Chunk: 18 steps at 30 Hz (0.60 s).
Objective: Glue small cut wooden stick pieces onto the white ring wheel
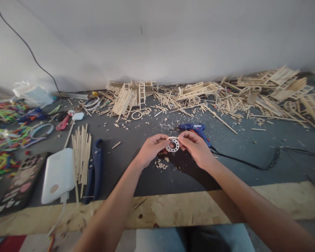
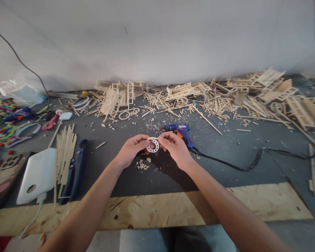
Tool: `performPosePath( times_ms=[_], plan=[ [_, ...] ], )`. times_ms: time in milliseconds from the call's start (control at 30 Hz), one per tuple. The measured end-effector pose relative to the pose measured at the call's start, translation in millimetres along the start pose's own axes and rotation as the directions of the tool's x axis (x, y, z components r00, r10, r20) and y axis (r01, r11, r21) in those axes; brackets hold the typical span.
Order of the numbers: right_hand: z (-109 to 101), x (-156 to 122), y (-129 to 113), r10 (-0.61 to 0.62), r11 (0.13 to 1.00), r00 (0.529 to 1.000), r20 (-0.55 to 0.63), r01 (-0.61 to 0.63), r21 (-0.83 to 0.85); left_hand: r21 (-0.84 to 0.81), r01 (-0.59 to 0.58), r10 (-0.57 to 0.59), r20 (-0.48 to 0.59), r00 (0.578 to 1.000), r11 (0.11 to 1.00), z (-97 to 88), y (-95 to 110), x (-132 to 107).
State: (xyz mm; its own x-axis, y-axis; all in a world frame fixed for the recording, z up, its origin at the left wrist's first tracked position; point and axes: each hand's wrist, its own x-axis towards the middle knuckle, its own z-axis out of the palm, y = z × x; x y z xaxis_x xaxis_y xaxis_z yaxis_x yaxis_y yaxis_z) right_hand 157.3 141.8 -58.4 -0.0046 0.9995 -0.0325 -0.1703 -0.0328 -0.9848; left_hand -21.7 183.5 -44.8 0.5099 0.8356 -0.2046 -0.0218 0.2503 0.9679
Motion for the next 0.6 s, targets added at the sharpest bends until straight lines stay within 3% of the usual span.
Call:
performPosePath(
  times_ms=[467,600],
  plan=[
    [5.9,-1.0,-0.8,0.033,0.999,0.999,0.018,-0.034,0.021,-0.066,-0.028,0.024,-0.055,0.998,0.997,2.9,2.0,0.5],
    [7.3,-2.4,-2.9,0.041,0.995,0.999,-0.004,-0.041,-0.086,-0.060,-0.033,0.029,-0.050,0.998,0.998,3.1,0.5,1.4]
  ],
)
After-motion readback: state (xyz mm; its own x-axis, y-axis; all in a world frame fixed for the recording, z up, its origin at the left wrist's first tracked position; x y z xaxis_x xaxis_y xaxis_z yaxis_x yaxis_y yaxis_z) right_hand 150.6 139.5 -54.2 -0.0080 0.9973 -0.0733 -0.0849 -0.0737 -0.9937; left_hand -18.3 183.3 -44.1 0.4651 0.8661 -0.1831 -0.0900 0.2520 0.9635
